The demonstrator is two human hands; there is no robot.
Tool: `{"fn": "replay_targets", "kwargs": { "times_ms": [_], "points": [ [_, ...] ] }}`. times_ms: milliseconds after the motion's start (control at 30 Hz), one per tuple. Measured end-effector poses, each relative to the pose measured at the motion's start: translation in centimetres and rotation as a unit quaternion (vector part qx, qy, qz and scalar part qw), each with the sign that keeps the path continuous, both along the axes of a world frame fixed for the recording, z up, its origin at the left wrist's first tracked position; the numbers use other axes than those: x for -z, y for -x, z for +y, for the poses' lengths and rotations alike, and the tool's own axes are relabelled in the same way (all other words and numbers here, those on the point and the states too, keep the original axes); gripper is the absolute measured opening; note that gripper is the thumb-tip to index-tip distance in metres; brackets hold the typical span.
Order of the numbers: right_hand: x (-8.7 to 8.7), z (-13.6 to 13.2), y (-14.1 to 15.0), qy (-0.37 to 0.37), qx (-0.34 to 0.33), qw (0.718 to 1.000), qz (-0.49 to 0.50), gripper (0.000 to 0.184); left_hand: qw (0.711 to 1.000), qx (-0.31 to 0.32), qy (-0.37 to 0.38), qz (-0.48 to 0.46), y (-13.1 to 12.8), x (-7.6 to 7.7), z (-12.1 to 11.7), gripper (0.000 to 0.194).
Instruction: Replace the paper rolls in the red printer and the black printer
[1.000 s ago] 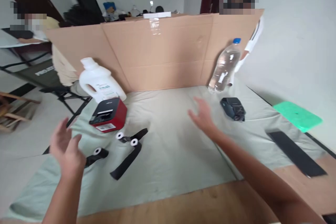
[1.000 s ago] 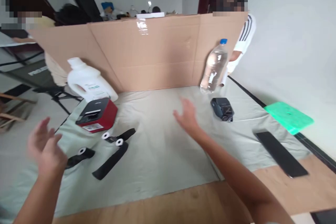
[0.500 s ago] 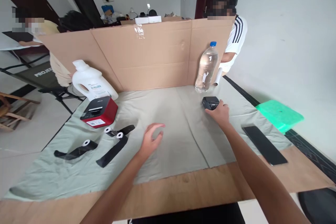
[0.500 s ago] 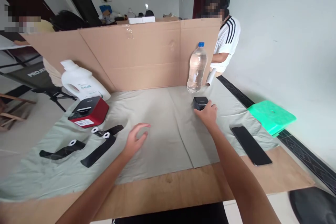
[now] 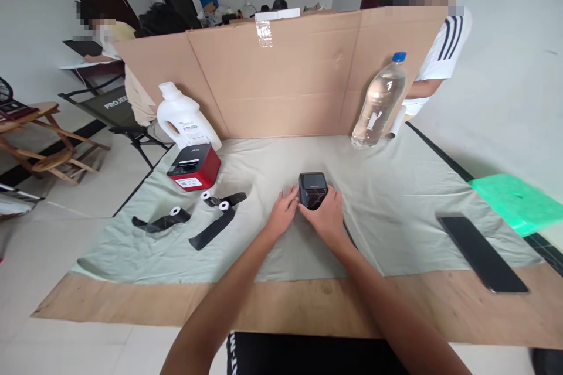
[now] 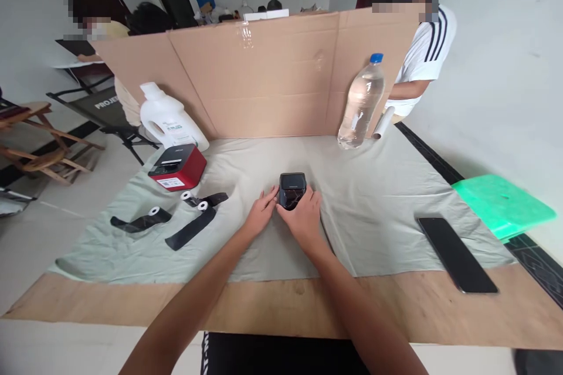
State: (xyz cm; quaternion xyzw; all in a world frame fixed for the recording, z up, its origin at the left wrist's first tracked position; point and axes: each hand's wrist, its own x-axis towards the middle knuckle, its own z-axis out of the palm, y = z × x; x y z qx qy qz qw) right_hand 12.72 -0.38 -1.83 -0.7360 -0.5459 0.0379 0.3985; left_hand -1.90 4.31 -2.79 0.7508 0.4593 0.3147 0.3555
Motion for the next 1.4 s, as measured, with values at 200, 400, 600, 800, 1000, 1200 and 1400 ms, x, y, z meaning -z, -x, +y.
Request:
{"fn": "replay_targets", "kwargs": {
  "times_ms": [200,400,600,800,1000,1200,1400],
  "points": [
    [1.3,0.4,0.1,0.007,-0.001,1.000,-0.026,0.087,1.000,0.001,0.000,0.025,0.3,0.7,0.4,0.062],
    [1.9,0.3,0.1,-0.003,-0.008,0.999,-0.044,0.086,0.998,-0.022,-0.009,0.061,0.2,0.8,0.1,0.062],
    [2.0,0.4,0.2,0.002,-0.014,0.999,-0.041,0.088,0.996,-0.034,-0.016,0.082,0.1,0.7,-0.1,0.071],
    [2.3,0.6,0.3,0.003,-0.014,0.999,-0.030,0.088,0.996,-0.035,-0.026,0.083,0.3,0.8,0.2,0.071],
    [2.4,0.5,-0.1,0.002,-0.021,0.999,-0.029,0.090,0.998,-0.046,0.033,-0.004,0.6,0.9,1.1,0.065],
    [2.0,0.3,0.1,-0.003,-0.017,1.000,-0.018,0.089,0.997,-0.015,0.053,-0.052,0.3,0.4,1.2,0.077],
    [2.0,0.3,0.2,0.006,-0.018,0.999,-0.033,0.088,0.993,0.000,0.058,-0.104,-0.7,0.1,3.4,0.080]
  ]
}}
